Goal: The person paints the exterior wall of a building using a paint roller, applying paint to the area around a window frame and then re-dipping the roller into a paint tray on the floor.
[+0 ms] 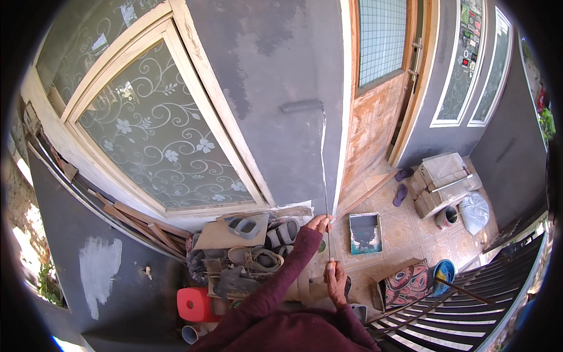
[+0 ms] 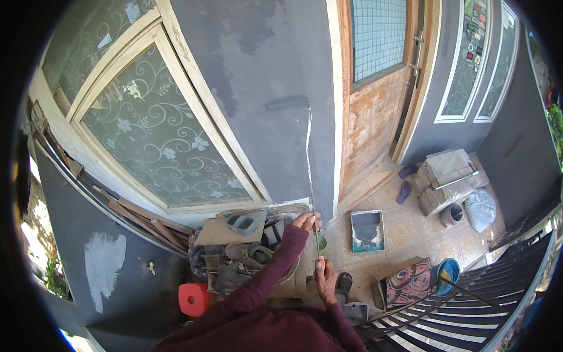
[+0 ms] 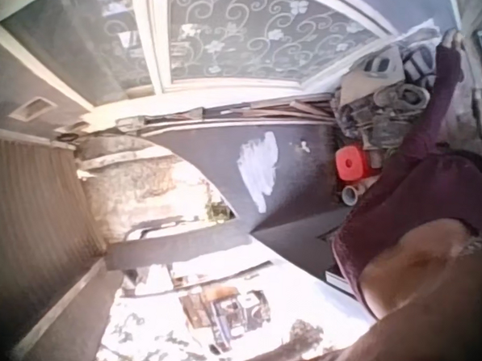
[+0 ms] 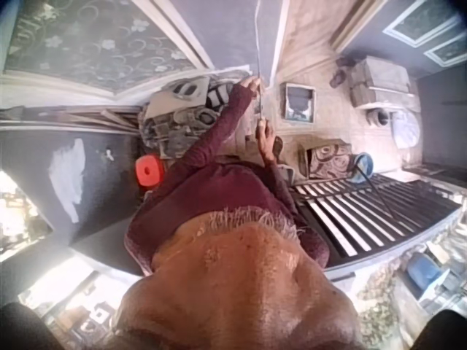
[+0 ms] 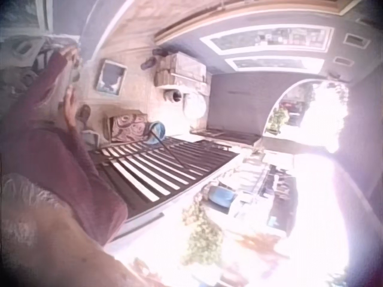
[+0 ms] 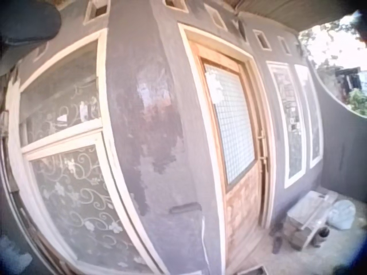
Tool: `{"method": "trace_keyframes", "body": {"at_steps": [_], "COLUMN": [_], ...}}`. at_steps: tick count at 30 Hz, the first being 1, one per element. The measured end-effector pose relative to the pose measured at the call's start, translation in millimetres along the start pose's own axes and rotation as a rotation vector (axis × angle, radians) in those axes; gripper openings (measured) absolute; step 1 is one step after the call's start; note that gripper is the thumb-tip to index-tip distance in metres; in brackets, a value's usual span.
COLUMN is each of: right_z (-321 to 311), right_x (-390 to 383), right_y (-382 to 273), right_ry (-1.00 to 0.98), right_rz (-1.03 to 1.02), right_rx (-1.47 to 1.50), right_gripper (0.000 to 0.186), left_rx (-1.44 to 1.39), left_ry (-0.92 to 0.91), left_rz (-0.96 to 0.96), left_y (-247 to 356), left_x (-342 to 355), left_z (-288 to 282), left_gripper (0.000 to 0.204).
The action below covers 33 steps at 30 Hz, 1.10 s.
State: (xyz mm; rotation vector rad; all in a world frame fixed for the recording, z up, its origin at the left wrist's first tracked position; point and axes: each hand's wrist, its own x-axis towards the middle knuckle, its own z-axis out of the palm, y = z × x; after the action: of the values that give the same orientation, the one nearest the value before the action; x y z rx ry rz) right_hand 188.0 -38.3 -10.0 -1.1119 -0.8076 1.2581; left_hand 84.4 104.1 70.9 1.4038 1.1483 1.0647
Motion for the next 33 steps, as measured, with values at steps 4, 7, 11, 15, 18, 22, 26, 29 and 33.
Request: {"method": "trace_keyframes", "body": {"at_steps": [4,7,11,15,18,22,26,29,33], "right_z": [9,21,22,6,-2,-9,-16,-29,-38], "right_x": [14,19,18,14,5,-7,-15,-19,-22], "right_y": [-1,-10,-8,12,21,23,35,54,65], "right_ry": [0.016,0.005,0.01,0.044,0.054,0.068,0.087,0.088,0.083], "right_rz": [-0.032,-0.048,-0.026,-0.006,0.041,0.077,0.091,0.067,0.113], "right_rx": [-0.06,-0.096,-0.099,-0.186,-0.235,-0.291,-0.218,-0.313,-0.271], "right_gripper": [0.029,0.026,0.027,0.028,0.029,0.028,0.025,0.023,0.036], "left_rx": [-0.037,-0.021,0.027,0.027,0.001,0.02,0.038,0.047,0.004], "left_ry": [0.019,0.018,-0.002,-0.031,-0.046,-0.058,-0.097,-0.101,-0.074], "left_rz": [0.032,0.018,-0.015,-0.074,-0.094,-0.156,-0.215,-0.247,-0.269], "left_y": [13,20,16,5,-18,-47,-62,-67,-92], "left_x": [13,20,24,21,17,10,2,-5,-10], "left_z": [-8,-14,-15,-9,-6,-2,3,6,11], "left_gripper": [0.03,0.03,0.028,0.027,0.027,0.029,0.03,0.03,0.034]}}
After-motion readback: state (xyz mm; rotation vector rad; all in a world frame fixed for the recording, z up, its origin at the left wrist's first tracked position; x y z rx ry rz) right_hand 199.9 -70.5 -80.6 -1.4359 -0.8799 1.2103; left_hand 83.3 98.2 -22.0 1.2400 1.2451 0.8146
